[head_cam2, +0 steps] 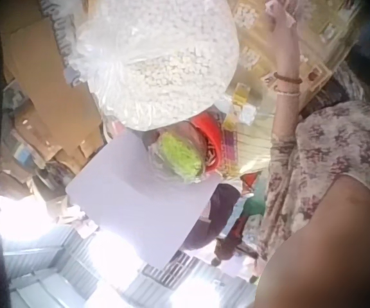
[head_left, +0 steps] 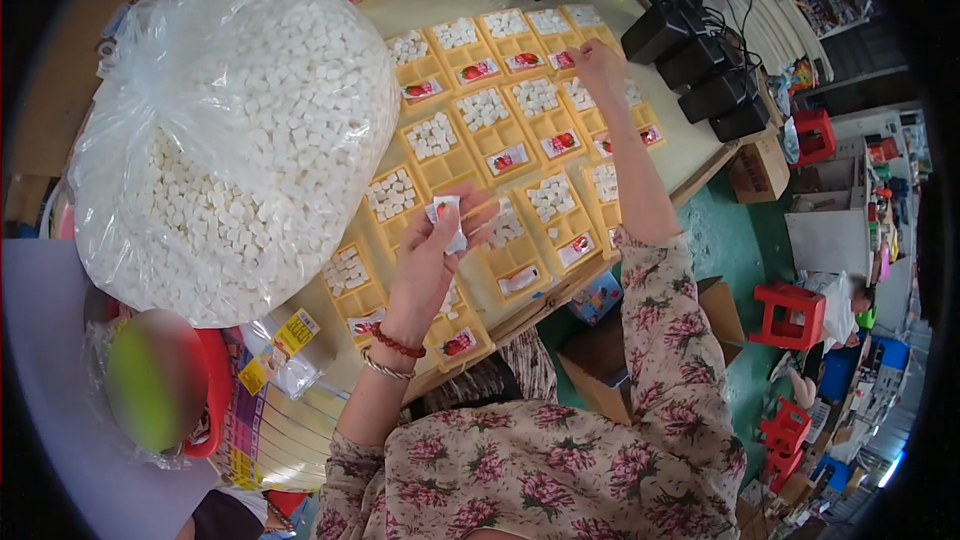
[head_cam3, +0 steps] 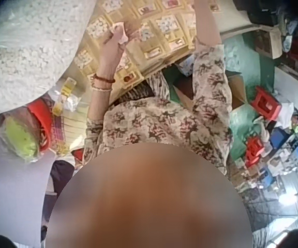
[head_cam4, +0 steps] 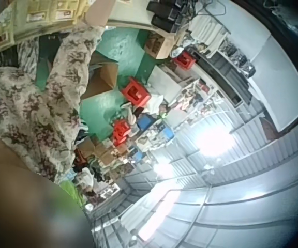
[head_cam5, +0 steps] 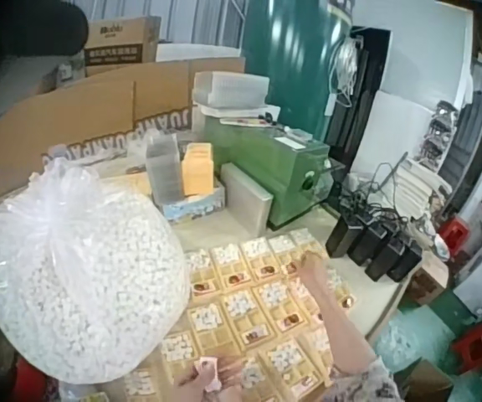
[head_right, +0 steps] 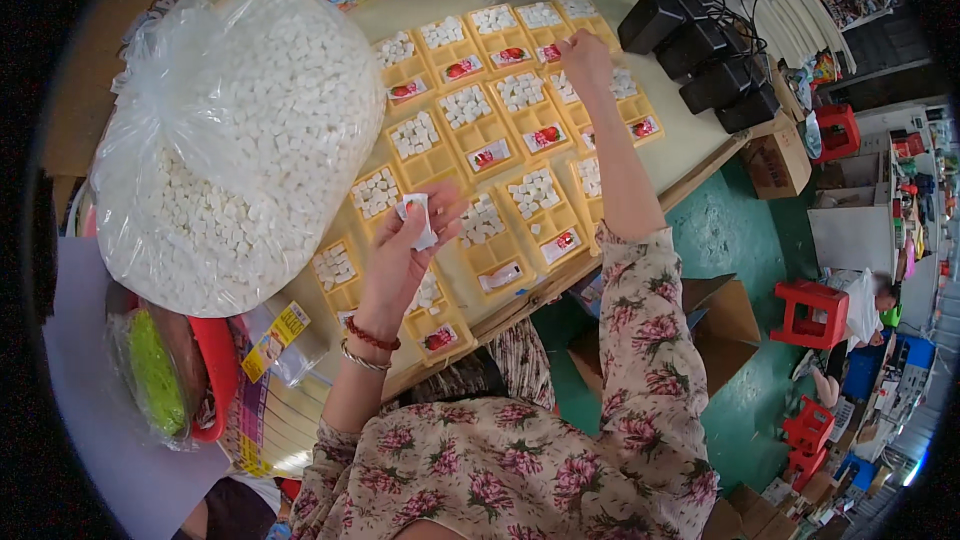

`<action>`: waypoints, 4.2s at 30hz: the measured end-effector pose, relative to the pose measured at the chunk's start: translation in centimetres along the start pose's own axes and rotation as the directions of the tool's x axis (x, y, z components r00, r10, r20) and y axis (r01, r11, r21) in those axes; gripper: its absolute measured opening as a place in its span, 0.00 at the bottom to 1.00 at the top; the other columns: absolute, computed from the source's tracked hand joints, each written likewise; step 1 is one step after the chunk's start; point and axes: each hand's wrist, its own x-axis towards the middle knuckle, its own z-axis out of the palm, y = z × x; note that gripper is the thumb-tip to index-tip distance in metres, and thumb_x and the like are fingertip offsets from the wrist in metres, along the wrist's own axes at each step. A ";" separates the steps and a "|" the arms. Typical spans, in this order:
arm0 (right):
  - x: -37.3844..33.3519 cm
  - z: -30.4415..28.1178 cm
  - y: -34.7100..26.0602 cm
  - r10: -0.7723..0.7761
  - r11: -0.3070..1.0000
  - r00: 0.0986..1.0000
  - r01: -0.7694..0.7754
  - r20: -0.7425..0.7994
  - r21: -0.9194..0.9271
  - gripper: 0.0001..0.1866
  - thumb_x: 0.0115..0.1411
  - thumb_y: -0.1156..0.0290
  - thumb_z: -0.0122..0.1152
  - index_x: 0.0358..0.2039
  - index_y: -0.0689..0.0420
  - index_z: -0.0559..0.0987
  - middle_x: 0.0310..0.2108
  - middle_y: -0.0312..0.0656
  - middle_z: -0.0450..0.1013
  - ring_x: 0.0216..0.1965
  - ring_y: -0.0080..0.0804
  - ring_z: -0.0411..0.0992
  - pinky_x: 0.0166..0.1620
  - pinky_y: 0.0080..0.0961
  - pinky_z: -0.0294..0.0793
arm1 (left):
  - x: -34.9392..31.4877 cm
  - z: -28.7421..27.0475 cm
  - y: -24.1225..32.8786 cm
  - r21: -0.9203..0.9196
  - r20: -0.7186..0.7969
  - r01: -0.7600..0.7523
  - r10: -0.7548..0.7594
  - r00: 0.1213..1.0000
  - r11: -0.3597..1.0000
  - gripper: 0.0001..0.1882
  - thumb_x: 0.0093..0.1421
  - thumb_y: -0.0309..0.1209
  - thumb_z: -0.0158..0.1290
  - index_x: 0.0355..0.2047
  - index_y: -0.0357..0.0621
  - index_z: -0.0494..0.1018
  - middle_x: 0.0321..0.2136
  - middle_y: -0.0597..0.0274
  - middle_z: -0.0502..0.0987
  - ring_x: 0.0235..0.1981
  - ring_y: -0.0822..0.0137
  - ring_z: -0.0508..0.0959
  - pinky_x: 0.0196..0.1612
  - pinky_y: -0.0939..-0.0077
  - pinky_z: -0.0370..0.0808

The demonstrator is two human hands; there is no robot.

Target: Manually packaging small white blocks into yellow plastic trays and applying labels.

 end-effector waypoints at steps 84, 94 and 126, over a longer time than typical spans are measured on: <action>-23.1 -9.1 -18.0 -0.392 0.877 0.790 0.475 0.471 -0.067 0.14 0.47 0.61 0.61 0.32 0.54 0.74 0.38 0.39 0.64 0.45 0.36 0.60 0.43 0.36 0.60 | -30.3 -21.6 9.1 0.723 0.142 0.618 0.942 0.303 -0.308 0.18 0.64 0.37 0.39 0.40 0.35 0.72 0.42 0.53 0.73 0.45 0.52 0.69 0.52 0.61 0.59; -23.8 -10.7 -18.0 -0.487 0.739 0.709 0.646 0.510 -0.192 0.13 0.47 0.61 0.61 0.31 0.54 0.76 0.35 0.40 0.65 0.44 0.36 0.60 0.45 0.37 0.58 | -30.5 -19.8 8.5 0.837 0.158 0.455 0.930 0.331 -0.304 0.17 0.64 0.31 0.34 0.43 0.35 0.71 0.43 0.52 0.73 0.46 0.55 0.70 0.53 0.63 0.60; -21.1 -11.1 -20.3 -0.479 0.793 0.803 0.223 0.354 0.568 0.10 0.59 0.73 0.48 0.41 0.61 0.72 0.43 0.50 0.70 0.46 0.39 0.69 0.49 0.34 0.66 | -25.6 -16.7 2.2 0.976 -0.104 0.213 0.950 0.294 0.041 0.23 0.58 0.31 0.50 0.53 0.39 0.62 0.47 0.51 0.68 0.50 0.54 0.66 0.52 0.64 0.62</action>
